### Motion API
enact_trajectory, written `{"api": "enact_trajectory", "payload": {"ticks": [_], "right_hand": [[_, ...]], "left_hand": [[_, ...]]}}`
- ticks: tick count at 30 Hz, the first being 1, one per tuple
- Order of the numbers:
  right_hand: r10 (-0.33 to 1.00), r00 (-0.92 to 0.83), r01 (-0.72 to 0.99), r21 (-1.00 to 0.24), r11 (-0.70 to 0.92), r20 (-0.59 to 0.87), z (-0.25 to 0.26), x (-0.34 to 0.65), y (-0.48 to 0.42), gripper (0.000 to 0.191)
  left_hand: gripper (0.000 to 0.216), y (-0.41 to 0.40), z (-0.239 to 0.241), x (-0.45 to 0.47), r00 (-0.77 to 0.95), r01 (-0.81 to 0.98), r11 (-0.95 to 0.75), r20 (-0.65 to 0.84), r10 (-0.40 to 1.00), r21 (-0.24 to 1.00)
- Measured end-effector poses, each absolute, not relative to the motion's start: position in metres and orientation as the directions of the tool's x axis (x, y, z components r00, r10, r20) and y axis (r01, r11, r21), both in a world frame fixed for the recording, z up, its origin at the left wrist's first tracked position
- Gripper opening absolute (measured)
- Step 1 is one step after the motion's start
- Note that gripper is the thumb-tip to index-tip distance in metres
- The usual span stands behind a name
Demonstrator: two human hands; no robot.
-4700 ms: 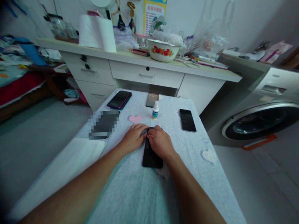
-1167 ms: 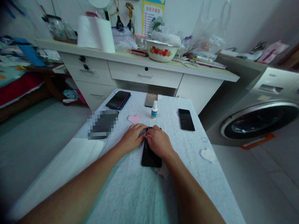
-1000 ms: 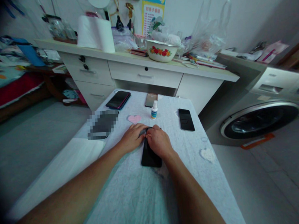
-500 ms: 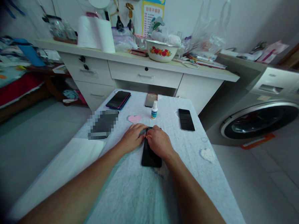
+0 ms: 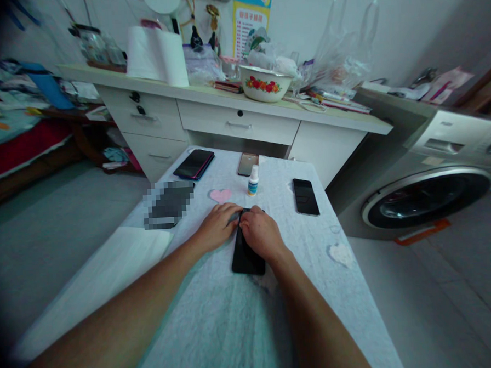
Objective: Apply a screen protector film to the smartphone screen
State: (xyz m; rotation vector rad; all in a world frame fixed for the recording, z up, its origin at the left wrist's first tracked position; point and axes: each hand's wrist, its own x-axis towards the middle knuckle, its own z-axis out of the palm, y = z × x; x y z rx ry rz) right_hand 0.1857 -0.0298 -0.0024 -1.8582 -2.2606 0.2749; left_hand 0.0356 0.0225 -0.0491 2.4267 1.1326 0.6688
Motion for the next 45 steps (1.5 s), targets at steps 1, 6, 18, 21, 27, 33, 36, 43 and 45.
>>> {"api": "enact_trajectory", "payload": {"ticks": [1, 6, 18, 21, 27, 33, 36, 43, 45], "right_hand": [[0.982, -0.188, 0.944, -0.269, 0.19, 0.037, -0.0024, 0.1857, -0.0298, 0.019], [0.982, -0.187, 0.95, -0.25, 0.188, 0.031, -0.0017, 0.1853, -0.0297, 0.02], [0.984, -0.174, 0.95, -0.256, 0.177, 0.035, -0.0004, 0.184, -0.0311, 0.021], [0.985, -0.171, 0.95, -0.259, 0.175, 0.038, 0.0002, 0.1833, -0.0325, 0.02], [0.984, -0.174, 0.951, -0.254, 0.175, 0.024, 0.0007, 0.1838, -0.0325, 0.021], [0.985, -0.167, 0.95, -0.263, 0.169, 0.032, 0.0013, 0.1832, -0.0317, 0.02], [0.986, -0.16, 0.947, -0.275, 0.165, 0.042, 0.0002, 0.183, -0.0309, 0.019], [0.988, -0.146, 0.949, -0.274, 0.156, 0.056, -0.0036, 0.1837, -0.0279, 0.022], [0.987, -0.147, 0.948, -0.277, 0.158, 0.061, -0.0039, 0.1841, -0.0274, 0.021]], "left_hand": [[0.035, 0.0225, -0.0492, 0.0356, 0.562, 0.604, -0.604, 0.26, 0.785, 0.519], [0.035, 0.022, -0.0479, 0.0355, 0.56, 0.61, -0.598, 0.25, 0.79, 0.52], [0.036, 0.0224, -0.048, 0.0358, 0.562, 0.611, -0.595, 0.243, 0.791, 0.522], [0.036, 0.0223, -0.0486, 0.0355, 0.561, 0.607, -0.602, 0.256, 0.787, 0.519], [0.037, 0.0208, -0.0464, 0.0358, 0.553, 0.619, -0.584, 0.237, 0.799, 0.525], [0.036, 0.021, -0.046, 0.0359, 0.556, 0.612, -0.59, 0.245, 0.795, 0.526], [0.036, 0.0214, -0.0469, 0.0356, 0.557, 0.61, -0.595, 0.251, 0.791, 0.522], [0.036, 0.0215, -0.0479, 0.0359, 0.559, 0.613, -0.596, 0.248, 0.791, 0.518], [0.036, 0.0215, -0.0478, 0.0358, 0.557, 0.615, -0.593, 0.245, 0.793, 0.52]]}}
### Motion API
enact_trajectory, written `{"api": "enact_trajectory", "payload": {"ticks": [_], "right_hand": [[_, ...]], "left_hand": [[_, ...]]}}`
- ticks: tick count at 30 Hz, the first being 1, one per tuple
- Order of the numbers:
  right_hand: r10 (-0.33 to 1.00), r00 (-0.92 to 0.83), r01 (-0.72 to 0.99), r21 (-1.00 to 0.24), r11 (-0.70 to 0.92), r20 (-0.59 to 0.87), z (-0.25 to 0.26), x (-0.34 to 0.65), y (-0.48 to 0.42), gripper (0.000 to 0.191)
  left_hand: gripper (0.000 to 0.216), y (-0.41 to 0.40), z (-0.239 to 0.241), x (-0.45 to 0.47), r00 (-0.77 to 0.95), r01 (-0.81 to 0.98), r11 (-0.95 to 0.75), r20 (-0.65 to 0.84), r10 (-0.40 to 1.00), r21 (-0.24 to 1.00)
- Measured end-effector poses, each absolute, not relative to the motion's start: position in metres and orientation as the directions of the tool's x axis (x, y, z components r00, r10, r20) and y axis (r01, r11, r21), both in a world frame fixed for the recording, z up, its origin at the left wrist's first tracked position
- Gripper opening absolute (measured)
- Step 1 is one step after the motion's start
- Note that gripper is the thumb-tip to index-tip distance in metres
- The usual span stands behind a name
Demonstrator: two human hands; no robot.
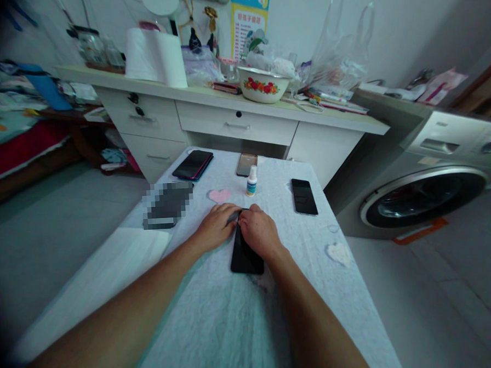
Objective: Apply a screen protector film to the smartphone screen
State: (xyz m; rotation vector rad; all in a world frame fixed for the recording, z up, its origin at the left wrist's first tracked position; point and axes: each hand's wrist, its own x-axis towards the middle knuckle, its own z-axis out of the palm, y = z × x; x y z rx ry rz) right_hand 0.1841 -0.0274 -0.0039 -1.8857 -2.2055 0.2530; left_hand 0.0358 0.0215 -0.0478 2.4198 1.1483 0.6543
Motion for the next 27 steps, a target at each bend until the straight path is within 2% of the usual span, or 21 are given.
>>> {"api": "enact_trajectory", "payload": {"ticks": [11, 20, 27], "right_hand": [[0.974, -0.227, 0.94, -0.259, 0.222, 0.012, 0.002, 0.189, -0.033, 0.022], [0.963, -0.268, 0.901, -0.349, 0.255, 0.012, 0.004, 0.195, -0.035, 0.021], [0.968, -0.252, 0.916, -0.319, 0.244, 0.015, 0.001, 0.193, -0.034, 0.021]], "left_hand": [[0.038, 0.023, -0.05, 0.035, 0.564, 0.612, -0.605, 0.255, 0.785, 0.51], [0.038, 0.022, -0.049, 0.035, 0.561, 0.609, -0.603, 0.259, 0.787, 0.516], [0.039, 0.023, -0.051, 0.035, 0.564, 0.605, -0.611, 0.267, 0.782, 0.51]]}}
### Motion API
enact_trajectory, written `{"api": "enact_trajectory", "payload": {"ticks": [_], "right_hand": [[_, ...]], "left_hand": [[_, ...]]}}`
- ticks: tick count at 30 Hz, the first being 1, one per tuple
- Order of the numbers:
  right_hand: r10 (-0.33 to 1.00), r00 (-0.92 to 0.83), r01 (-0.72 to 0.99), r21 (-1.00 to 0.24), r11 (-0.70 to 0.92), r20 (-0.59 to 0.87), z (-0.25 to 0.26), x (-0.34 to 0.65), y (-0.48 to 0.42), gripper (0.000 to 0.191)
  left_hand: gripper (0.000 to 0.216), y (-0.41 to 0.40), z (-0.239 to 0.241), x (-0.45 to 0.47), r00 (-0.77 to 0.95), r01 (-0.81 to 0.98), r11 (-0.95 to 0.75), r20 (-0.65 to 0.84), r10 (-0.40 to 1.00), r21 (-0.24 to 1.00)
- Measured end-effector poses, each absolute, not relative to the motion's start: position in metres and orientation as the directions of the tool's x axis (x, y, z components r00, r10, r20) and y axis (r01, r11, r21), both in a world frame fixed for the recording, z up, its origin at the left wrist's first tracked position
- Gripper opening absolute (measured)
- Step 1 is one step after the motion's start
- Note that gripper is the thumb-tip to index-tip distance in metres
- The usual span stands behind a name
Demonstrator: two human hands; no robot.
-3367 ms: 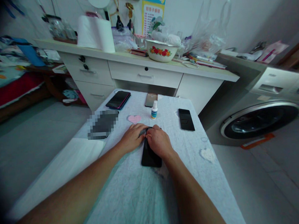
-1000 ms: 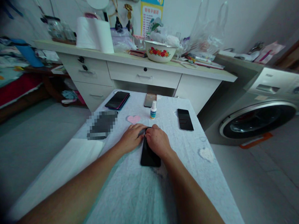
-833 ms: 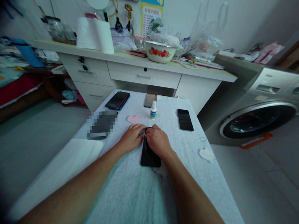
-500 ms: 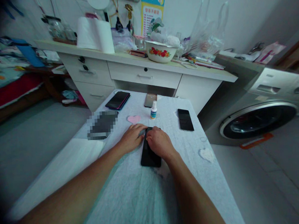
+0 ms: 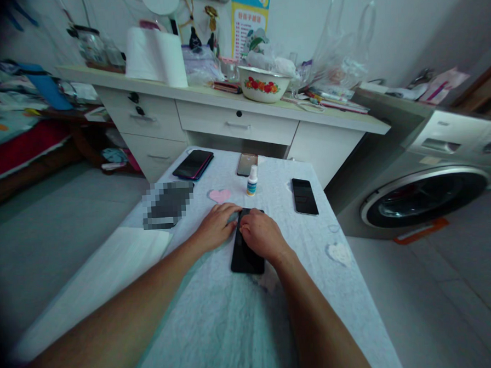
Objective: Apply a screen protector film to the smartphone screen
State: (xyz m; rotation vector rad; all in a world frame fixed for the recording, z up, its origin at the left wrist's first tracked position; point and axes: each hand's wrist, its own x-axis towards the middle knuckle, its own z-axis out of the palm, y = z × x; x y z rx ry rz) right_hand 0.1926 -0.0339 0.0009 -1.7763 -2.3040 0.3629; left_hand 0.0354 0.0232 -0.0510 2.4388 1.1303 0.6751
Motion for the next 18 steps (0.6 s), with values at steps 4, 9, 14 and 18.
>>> {"api": "enact_trajectory", "payload": {"ticks": [4, 9, 14, 18], "right_hand": [[0.971, -0.237, 0.925, -0.299, 0.235, 0.032, -0.0015, 0.19, -0.0322, 0.02], [0.978, -0.201, 0.936, -0.283, 0.211, 0.065, -0.0035, 0.1855, -0.0302, 0.019], [0.983, -0.172, 0.943, -0.279, 0.183, 0.065, -0.003, 0.1827, -0.0294, 0.02], [0.982, -0.183, 0.944, -0.271, 0.191, 0.055, -0.0027, 0.1828, -0.0297, 0.02]], "left_hand": [[0.04, 0.0223, -0.0491, 0.0353, 0.562, 0.61, -0.605, 0.259, 0.786, 0.512], [0.038, 0.022, -0.0494, 0.0356, 0.563, 0.605, -0.609, 0.266, 0.783, 0.513], [0.038, 0.0223, -0.0517, 0.0352, 0.564, 0.6, -0.617, 0.277, 0.778, 0.51], [0.038, 0.0224, -0.0513, 0.0351, 0.565, 0.607, -0.616, 0.273, 0.779, 0.502]]}}
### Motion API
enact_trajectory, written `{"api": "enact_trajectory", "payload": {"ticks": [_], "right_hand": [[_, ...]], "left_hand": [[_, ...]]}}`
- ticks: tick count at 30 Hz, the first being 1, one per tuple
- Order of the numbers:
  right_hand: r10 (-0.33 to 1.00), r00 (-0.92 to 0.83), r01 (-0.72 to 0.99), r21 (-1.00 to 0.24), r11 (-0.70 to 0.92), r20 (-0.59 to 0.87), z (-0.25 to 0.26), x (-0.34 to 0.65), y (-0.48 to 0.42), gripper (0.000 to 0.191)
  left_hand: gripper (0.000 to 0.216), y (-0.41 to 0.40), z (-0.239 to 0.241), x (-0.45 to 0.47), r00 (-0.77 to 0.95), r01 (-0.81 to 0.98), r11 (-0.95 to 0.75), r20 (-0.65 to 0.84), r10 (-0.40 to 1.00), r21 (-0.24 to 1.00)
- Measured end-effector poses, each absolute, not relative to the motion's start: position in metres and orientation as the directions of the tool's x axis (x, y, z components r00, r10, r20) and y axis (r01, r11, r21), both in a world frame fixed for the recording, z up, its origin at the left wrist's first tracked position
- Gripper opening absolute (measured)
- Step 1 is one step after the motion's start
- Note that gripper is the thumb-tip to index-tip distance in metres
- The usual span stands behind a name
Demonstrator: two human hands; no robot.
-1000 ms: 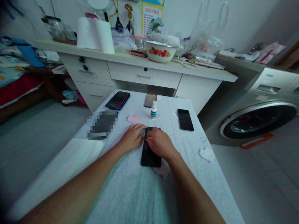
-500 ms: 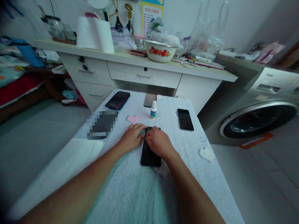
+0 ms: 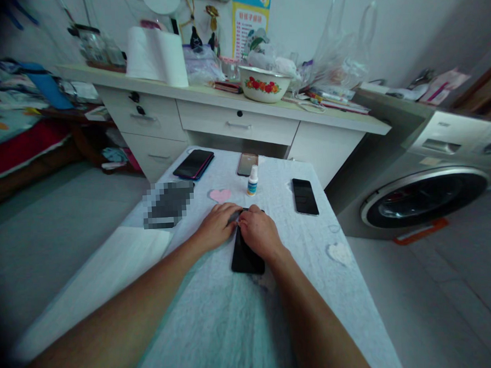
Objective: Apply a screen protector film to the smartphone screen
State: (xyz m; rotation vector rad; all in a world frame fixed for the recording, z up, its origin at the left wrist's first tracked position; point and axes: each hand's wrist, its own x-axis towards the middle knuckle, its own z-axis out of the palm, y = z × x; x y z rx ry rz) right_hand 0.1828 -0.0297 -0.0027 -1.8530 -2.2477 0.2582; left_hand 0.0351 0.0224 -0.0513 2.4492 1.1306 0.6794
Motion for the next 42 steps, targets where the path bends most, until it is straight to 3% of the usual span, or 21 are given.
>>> {"api": "enact_trajectory", "payload": {"ticks": [24, 30, 42], "right_hand": [[0.91, -0.415, 0.835, -0.403, 0.376, -0.01, 0.011, 0.191, -0.038, 0.021], [0.909, -0.415, 0.82, -0.444, 0.361, -0.028, 0.015, 0.19, -0.04, 0.019], [0.923, -0.385, 0.837, -0.415, 0.356, 0.015, 0.01, 0.191, -0.037, 0.02]], "left_hand": [[0.041, 0.022, -0.05, 0.035, 0.55, 0.61, -0.59, 0.254, 0.796, 0.529], [0.04, 0.022, -0.05, 0.035, 0.552, 0.61, -0.593, 0.255, 0.794, 0.525], [0.04, 0.022, -0.05, 0.035, 0.554, 0.606, -0.593, 0.254, 0.793, 0.53]]}}
